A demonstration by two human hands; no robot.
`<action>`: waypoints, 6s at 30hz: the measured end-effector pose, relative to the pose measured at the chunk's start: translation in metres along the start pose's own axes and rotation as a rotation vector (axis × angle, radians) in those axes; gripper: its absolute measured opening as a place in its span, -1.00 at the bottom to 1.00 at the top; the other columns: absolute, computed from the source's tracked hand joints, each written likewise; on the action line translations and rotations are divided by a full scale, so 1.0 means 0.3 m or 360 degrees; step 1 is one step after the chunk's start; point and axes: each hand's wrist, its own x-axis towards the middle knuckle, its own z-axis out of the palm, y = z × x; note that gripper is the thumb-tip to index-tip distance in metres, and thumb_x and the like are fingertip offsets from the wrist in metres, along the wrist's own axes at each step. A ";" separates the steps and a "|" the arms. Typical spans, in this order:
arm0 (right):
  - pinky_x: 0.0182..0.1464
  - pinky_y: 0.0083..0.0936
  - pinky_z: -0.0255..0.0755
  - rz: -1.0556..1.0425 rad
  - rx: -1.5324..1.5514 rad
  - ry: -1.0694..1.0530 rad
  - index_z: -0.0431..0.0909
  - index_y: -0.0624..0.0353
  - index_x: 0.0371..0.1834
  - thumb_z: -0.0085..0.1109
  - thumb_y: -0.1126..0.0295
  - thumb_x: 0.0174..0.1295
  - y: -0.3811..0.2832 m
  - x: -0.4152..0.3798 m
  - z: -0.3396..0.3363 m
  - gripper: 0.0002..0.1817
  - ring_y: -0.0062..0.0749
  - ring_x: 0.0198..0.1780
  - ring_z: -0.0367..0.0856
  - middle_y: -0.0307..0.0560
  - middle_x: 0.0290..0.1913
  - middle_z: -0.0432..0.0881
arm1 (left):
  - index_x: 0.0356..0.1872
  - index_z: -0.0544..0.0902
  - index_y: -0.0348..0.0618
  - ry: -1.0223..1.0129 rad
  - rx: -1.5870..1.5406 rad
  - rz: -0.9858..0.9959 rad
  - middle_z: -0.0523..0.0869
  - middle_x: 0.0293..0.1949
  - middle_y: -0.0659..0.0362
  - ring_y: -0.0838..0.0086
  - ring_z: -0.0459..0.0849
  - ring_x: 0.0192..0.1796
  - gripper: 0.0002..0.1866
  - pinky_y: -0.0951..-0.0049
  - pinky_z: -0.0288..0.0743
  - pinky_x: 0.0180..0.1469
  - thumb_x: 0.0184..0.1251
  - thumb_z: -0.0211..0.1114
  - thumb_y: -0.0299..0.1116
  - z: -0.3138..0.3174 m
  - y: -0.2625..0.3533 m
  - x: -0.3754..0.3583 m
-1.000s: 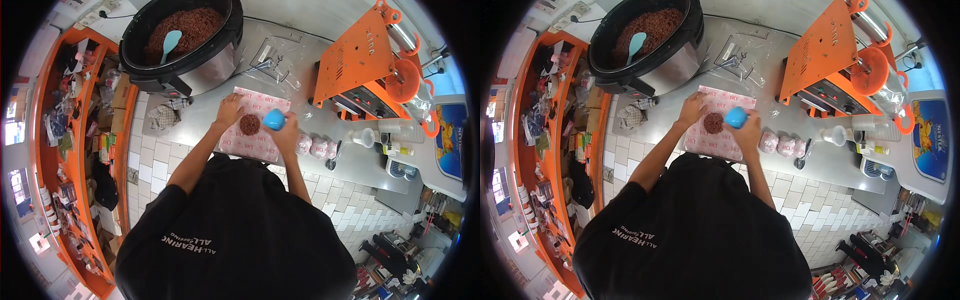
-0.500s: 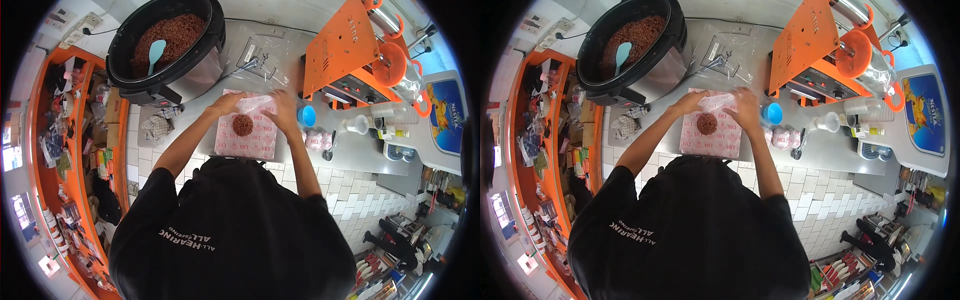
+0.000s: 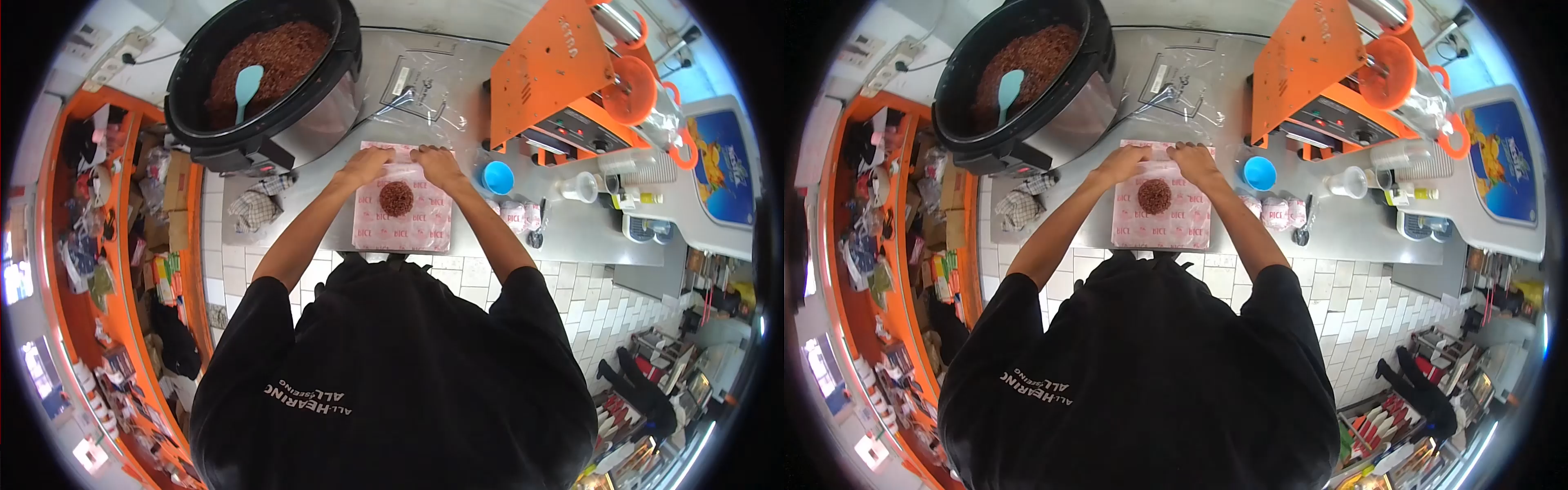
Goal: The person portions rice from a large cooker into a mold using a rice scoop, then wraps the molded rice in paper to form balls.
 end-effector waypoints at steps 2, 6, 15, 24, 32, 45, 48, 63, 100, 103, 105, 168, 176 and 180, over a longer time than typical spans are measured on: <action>0.08 -0.17 0.54 0.0193 -0.0307 -0.0062 0.56 0.06 0.11 0.06 0.41 0.27 0.005 -0.013 0.016 -0.67 -0.16 0.10 0.65 -0.04 -0.04 0.68 | -0.01 0.61 -0.11 -0.0069 0.0118 0.0022 0.73 -0.03 0.03 0.06 0.71 -0.01 -0.63 0.08 0.56 0.03 0.10 0.39 -0.43 0.012 -0.038 0.004; 0.10 -0.12 0.53 0.0043 -0.0112 0.0212 0.56 0.08 0.07 0.07 0.50 0.25 0.027 -0.050 0.066 -0.69 -0.10 0.10 0.64 -0.01 0.02 0.63 | -0.04 0.60 -0.16 -0.0169 0.0268 -0.0070 0.72 -0.09 -0.02 0.05 0.71 -0.03 -0.66 0.07 0.57 0.01 0.12 0.38 -0.41 -0.035 0.045 -0.007; 0.00 -0.28 0.57 -0.0334 0.0316 0.0427 0.57 0.06 0.04 0.17 0.48 0.18 -0.108 -0.180 0.033 -0.67 -0.16 -0.01 0.60 -0.09 -0.14 0.54 | -0.13 0.54 -0.12 0.0315 -0.0033 0.0144 0.63 -0.15 0.07 0.04 0.67 -0.14 -0.78 0.10 0.56 -0.08 0.24 0.31 -0.36 -0.024 0.033 -0.105; 0.10 -0.43 0.50 -0.0557 0.0143 0.0333 0.59 -0.07 0.13 0.19 0.42 0.15 -0.125 -0.289 0.068 -0.58 -0.34 0.06 0.51 -0.25 -0.18 0.51 | -0.20 0.54 -0.12 0.0314 0.0068 0.0418 0.61 -0.26 0.11 0.15 0.64 -0.12 -0.84 0.18 0.51 -0.01 0.22 0.27 -0.39 0.141 0.088 -0.346; 0.21 -0.13 0.40 -0.0763 0.0086 0.0581 0.59 -0.06 0.15 0.16 0.28 0.22 -0.094 -0.301 0.087 -0.60 -0.14 0.21 0.44 -0.16 0.06 0.54 | -0.04 0.57 -0.09 0.0209 0.0029 0.0371 0.59 -0.13 0.10 0.15 0.54 0.07 -0.62 0.07 0.36 0.17 0.18 0.37 -0.15 0.242 0.263 -0.410; 0.22 -0.10 0.31 -0.0898 0.0263 0.0454 0.67 -0.03 -0.05 0.21 0.06 0.22 -0.091 -0.259 0.155 -0.66 -0.12 0.23 0.44 -0.05 0.08 0.48 | -0.12 0.63 -0.17 -0.0047 -0.0107 0.0676 0.60 -0.09 -0.03 0.03 0.54 0.05 -0.66 0.01 0.39 0.13 0.01 0.41 -0.41 0.311 0.245 -0.399; 0.22 -0.12 0.31 -0.0915 0.0254 0.0397 0.67 0.02 -0.12 0.22 0.08 0.22 -0.111 -0.246 0.139 -0.69 -0.13 0.22 0.44 -0.03 0.06 0.49 | -0.11 0.62 -0.19 -0.0123 -0.0196 0.0584 0.58 -0.05 -0.04 0.01 0.53 0.08 -0.61 0.04 0.39 0.16 -0.05 0.45 -0.42 0.278 0.245 -0.412; 0.14 -0.15 0.36 -0.0952 0.0246 0.0324 0.64 0.05 -0.19 0.26 0.09 0.18 -0.090 -0.220 0.130 -0.70 -0.15 0.16 0.48 -0.02 -0.04 0.48 | -0.15 0.64 -0.18 0.0045 -0.0461 0.0638 0.60 -0.06 0.00 0.04 0.58 0.08 -0.60 0.14 0.49 0.16 -0.11 0.52 -0.49 0.342 0.165 -0.391; -0.19 -0.43 0.49 -0.0220 0.1389 -0.0479 0.73 0.18 -0.19 0.47 0.36 -0.01 0.119 -0.039 0.172 -0.70 -0.42 -0.26 0.63 -0.13 -0.30 0.71 | -0.22 0.59 -0.22 0.0204 -0.1548 -0.0415 0.69 -0.36 0.23 0.60 0.64 -0.27 -0.86 0.55 0.52 -0.20 0.26 0.39 -0.53 0.200 0.016 -0.287; -0.16 -0.41 0.51 -0.0184 0.1238 -0.0341 0.73 0.13 -0.22 0.47 0.38 -0.07 0.086 -0.055 0.163 -0.71 -0.34 -0.21 0.66 -0.12 -0.28 0.71 | -0.29 0.68 -0.21 0.0392 -0.1305 -0.0461 0.75 -0.38 0.12 0.54 0.70 -0.29 -0.89 0.51 0.53 -0.23 0.19 0.41 -0.50 0.221 0.012 -0.306; -0.09 -0.32 0.52 -0.0034 0.0838 -0.0176 0.73 0.08 -0.28 0.47 0.37 -0.14 0.050 -0.062 0.171 -0.72 -0.20 -0.11 0.67 -0.08 -0.21 0.72 | -0.28 0.71 -0.20 0.0364 -0.1055 -0.0565 0.76 -0.37 0.07 0.44 0.73 -0.31 -0.86 0.46 0.56 -0.22 0.14 0.43 -0.44 0.209 0.056 -0.305; -0.21 -0.23 0.47 0.0325 0.1749 0.0608 0.47 0.12 -0.27 0.38 0.46 -0.24 -0.105 -0.255 -0.001 -0.61 -0.11 -0.25 0.65 -0.02 -0.37 0.63 | -0.16 0.61 -0.29 0.0665 -0.2060 -0.0679 0.65 -0.17 0.07 0.19 0.65 -0.07 -0.80 0.16 0.54 -0.02 0.42 0.19 -0.34 0.158 0.212 -0.190; -0.16 -0.12 0.48 0.0548 0.1378 0.0915 0.45 0.13 -0.26 0.34 0.47 -0.09 -0.156 -0.269 -0.202 -0.68 0.05 -0.19 0.68 0.00 -0.33 0.68 | 0.16 0.46 -0.39 0.0939 -0.2289 -0.0916 0.65 -0.01 0.03 0.35 0.65 0.00 -0.55 0.31 0.55 0.08 0.44 0.28 -0.24 -0.128 0.498 -0.101; -0.18 -0.22 0.49 0.0190 0.1822 0.1218 0.56 0.18 -0.25 0.45 0.46 -0.10 -0.122 -0.300 -0.263 -0.68 -0.16 -0.21 0.69 -0.07 -0.29 0.69 | 0.01 0.54 -0.38 0.0916 -0.2060 -0.0418 0.66 -0.06 0.01 0.34 0.66 -0.07 -0.63 0.36 0.54 0.04 0.26 0.41 -0.41 -0.146 0.500 -0.053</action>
